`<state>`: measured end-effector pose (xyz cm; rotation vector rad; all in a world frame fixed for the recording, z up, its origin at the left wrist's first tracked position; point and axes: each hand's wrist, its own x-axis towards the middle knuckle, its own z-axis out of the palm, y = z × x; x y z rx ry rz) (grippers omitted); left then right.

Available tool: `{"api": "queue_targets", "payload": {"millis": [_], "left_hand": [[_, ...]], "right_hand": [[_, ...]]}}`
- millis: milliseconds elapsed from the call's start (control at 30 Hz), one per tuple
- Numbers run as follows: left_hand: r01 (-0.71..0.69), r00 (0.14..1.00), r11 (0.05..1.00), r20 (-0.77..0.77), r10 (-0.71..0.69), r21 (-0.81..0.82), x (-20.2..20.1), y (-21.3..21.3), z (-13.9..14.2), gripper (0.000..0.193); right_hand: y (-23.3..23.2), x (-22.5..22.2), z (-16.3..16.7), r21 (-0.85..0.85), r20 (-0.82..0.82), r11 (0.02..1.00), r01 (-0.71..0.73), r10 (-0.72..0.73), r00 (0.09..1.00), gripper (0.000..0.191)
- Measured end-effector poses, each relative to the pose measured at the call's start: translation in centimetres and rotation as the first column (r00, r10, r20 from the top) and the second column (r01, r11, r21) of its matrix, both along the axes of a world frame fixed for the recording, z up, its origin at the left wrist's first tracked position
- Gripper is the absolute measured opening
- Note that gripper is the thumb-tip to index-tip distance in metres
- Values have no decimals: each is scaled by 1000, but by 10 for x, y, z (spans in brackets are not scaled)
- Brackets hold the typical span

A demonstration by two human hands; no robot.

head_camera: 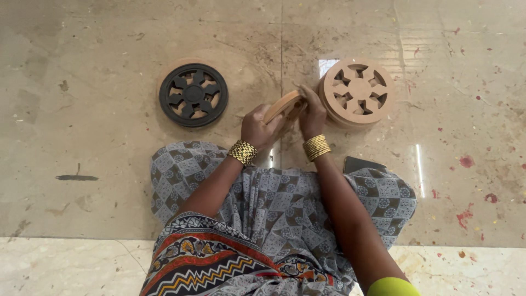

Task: The person sits on the floor sanding decorative wheel-shaped wooden discs with a sanding block, working one disc at a time. They rub the block over the disc faces and edges, set finished discs aside, and pick up the next disc from a stack.

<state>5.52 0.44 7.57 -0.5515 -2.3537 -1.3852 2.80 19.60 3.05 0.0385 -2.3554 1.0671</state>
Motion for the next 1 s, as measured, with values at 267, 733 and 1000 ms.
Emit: {"api": "queue_targets", "payload": {"millis": [267,733,1000], "left_hand": [[-46,999,999,-9,46,-2,4,-8,-1,27],[-66,972,968,206,117,-242,-37,22,-20,40],[-73,986,978,133,100,-195,-24,12,-11,44]], "right_hand": [[33,-15,-33,-765,370,628,143,247,896,49],[-32,22,40,375,-244,926,-37,137,960,54],[16,-10,-25,-273,185,959,81,-30,982,45]]}}
